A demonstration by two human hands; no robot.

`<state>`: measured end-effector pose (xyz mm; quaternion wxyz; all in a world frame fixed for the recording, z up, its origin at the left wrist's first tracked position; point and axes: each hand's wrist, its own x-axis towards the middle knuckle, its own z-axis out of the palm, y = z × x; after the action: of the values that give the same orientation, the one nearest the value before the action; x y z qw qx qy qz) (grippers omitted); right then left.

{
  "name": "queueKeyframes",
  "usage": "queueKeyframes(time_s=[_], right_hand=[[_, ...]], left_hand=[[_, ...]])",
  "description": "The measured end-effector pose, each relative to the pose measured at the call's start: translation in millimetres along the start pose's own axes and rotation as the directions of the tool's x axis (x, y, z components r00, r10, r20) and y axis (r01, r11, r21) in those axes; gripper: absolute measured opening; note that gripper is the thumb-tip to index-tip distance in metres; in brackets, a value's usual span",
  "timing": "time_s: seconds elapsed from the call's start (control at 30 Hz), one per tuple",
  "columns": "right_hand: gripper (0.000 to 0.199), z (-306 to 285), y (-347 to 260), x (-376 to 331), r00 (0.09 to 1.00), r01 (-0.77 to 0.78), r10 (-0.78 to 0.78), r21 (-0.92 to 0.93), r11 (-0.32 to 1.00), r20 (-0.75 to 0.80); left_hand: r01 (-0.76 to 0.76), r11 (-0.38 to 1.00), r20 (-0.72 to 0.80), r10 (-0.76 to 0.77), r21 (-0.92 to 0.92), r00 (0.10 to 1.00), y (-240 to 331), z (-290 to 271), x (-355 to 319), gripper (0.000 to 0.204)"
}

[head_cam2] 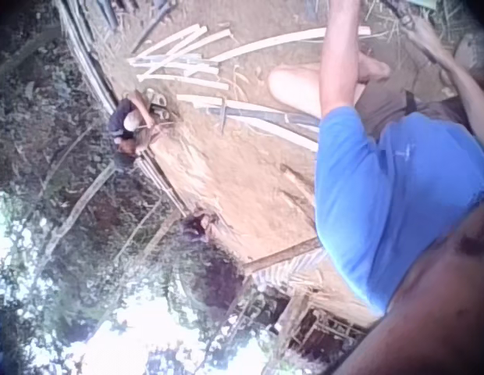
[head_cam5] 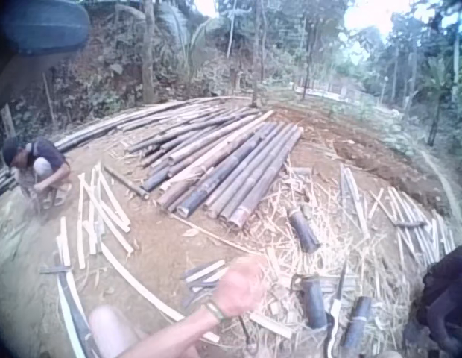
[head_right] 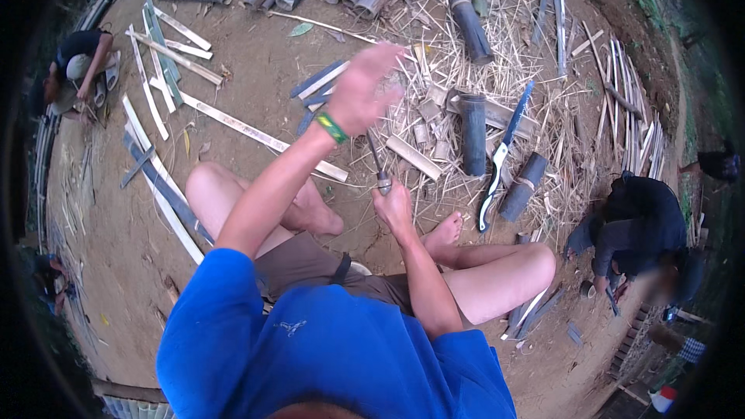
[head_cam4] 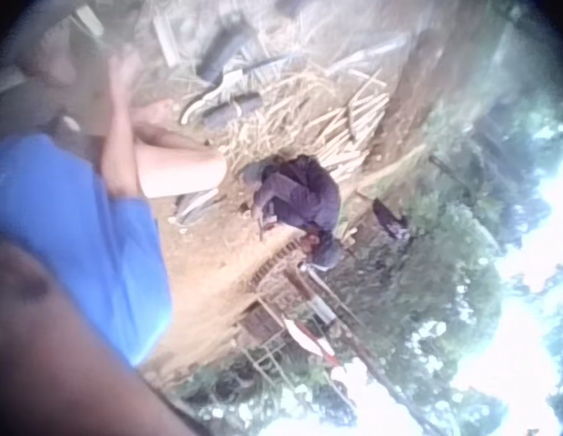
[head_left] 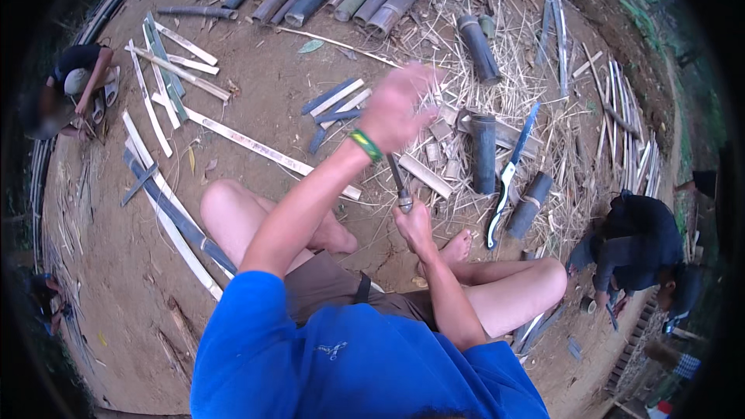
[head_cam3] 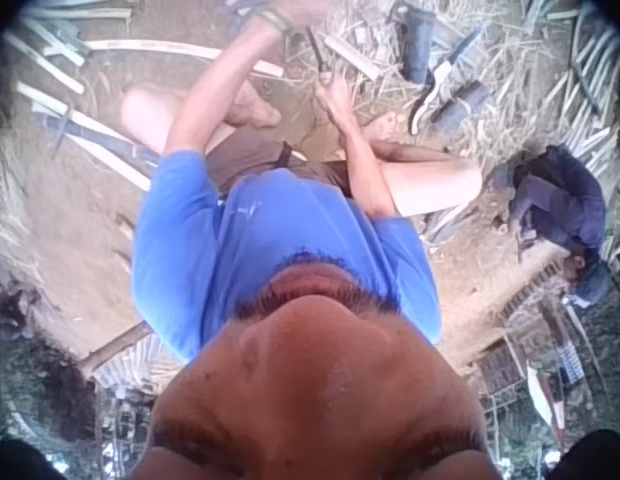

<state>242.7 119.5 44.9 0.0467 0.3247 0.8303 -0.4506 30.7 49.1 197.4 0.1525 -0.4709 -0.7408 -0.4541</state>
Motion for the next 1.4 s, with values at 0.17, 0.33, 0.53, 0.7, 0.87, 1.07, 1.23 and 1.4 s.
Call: queueKeyframes(time_s=[0.17, 0.33, 0.53, 0.7, 0.87, 1.07, 1.23, 1.4], right_hand=[[0.033, 9, -8, -18, 0.999, 0.028, -0.028, 0.004, 1.0, 0.027], [0.033, 14, -3, -19, 0.999, 0.049, -0.049, 0.007, 0.999, 0.02], [0.029, 16, 6, -19, 0.996, -0.031, 0.016, 0.171, 0.985, 0.09], [0.027, 14, -2, -18, 0.994, -0.036, 0.024, 0.111, 0.993, 0.103], [0.031, 34, -20, -25, 0.998, 0.026, -0.032, -0.099, 0.995, -0.056], [0.034, 28, -18, 8, 0.976, -0.145, 0.095, 0.254, 0.956, 0.197], [0.039, 21, -35, -11, 0.995, 0.076, -0.087, -0.17, 0.982, -0.056], [0.035, 21, -34, -13, 0.997, 0.081, -0.081, -0.063, 0.995, -0.006]], left_hand=[[0.673, 0.735, -0.122, -0.663, 0.077, 0.738, -80, 9, -119, 0.02], [0.621, 0.779, 0.02, -0.625, 0.08, 0.781, -84, 46, -175, 0.016], [0.559, 0.801, 0.109, -0.588, 0.213, 0.801, -84, 51, -171, 0.012], [0.586, 0.807, -0.004, -0.587, 0.074, 0.809, -101, 59, -189, 0.012], [0.677, 0.736, -0.001, -0.677, 0.025, 0.736, -107, 58, -183, 0.014], [0.682, 0.724, -0.015, -0.684, 0.101, 0.729, -121, 48, -176, 0.015], [0.697, 0.712, 0.004, -0.699, 0.083, 0.715, -114, 53, -164, 0.012], [0.764, 0.642, -0.176, -0.746, 0.07, 0.643, -111, 33, -153, 0.024]])
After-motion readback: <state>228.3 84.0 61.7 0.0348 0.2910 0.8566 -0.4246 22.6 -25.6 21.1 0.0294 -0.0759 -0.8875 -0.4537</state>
